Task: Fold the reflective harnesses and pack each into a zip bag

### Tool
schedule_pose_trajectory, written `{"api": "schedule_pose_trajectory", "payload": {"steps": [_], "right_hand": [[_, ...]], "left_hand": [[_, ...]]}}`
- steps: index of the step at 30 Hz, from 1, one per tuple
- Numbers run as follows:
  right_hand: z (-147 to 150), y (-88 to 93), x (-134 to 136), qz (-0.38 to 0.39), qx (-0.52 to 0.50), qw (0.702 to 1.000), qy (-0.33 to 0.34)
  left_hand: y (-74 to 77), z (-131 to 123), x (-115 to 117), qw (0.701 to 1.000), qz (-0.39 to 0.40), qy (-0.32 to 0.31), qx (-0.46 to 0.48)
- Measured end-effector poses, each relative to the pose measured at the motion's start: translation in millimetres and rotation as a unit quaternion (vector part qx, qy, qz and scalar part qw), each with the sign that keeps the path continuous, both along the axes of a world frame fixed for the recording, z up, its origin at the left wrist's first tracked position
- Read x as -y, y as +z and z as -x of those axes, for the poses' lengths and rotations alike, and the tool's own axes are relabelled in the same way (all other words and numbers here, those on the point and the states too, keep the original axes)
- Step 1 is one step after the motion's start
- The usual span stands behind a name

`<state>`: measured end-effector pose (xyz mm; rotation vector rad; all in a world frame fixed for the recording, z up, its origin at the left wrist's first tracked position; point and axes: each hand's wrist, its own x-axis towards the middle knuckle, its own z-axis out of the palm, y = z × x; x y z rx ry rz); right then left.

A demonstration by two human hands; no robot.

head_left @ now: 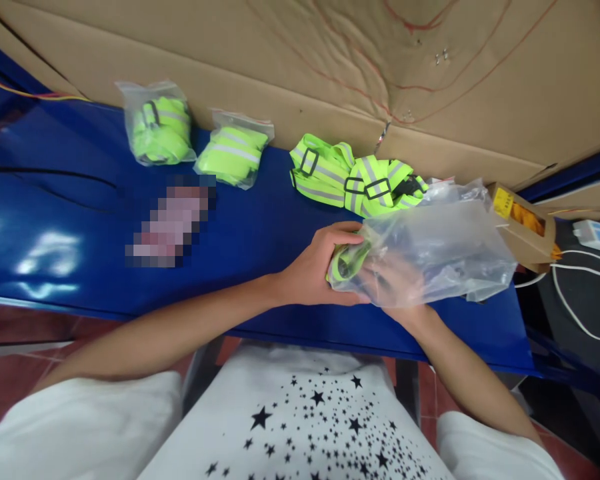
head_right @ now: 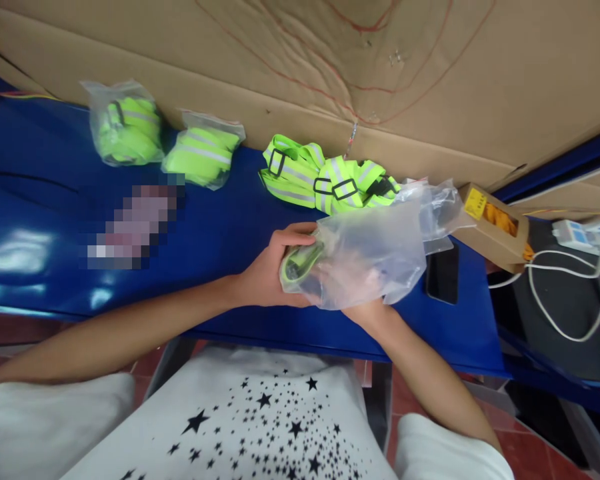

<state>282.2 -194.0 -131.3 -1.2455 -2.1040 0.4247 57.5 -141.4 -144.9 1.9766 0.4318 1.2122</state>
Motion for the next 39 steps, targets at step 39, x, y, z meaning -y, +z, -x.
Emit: {"api": "schedule_pose_trajectory", "payload": {"steps": [39], "right_hand": [[41.3, 0.7, -13.1, 0.222, -0.324, 0.915, -0.096]], "left_hand": [[23.4, -26.3, 6.4, 0.951, 0.285, 0.092, 0.073]]}}
